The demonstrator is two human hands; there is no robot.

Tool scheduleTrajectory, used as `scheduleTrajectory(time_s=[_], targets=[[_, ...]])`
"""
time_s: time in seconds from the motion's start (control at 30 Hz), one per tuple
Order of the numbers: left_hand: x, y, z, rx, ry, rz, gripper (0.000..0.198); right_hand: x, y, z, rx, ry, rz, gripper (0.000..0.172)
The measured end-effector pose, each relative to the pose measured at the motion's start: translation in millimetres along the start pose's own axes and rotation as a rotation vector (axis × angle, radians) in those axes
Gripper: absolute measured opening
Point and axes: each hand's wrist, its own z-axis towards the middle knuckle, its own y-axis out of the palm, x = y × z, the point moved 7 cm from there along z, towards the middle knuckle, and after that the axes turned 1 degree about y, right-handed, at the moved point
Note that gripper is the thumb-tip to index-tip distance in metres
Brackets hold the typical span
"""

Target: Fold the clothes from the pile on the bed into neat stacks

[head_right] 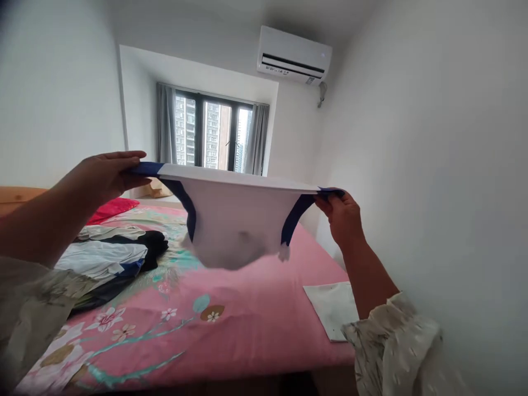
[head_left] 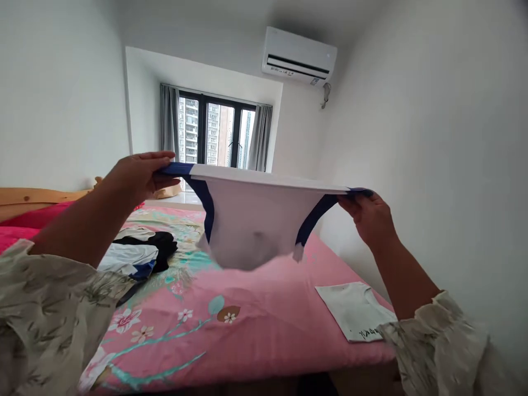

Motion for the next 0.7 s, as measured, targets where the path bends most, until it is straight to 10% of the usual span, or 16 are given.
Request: scheduleTrajectory(time_s=[0.13, 0.43, 0.7], targets=[[-41.9, -15.2, -41.6, -0.078, -0.283, 0.269, 0.053, 43.6, -23.7, -33.7, -0.091, 0.115, -0.224, 0.023], [-298.5, -123.1, -255.5, 0.021, -0.983, 0.489, 0.038, 281.1, -104.1, -260.8, -0.52, 0.356, -0.886, 0.026], [-338.0, -169.1, -337.7, 0.043, -1.048, 0.522, 0.031, 290.2, -129.5, -328.7, -0.549, 0.307, -0.973, 0.037]])
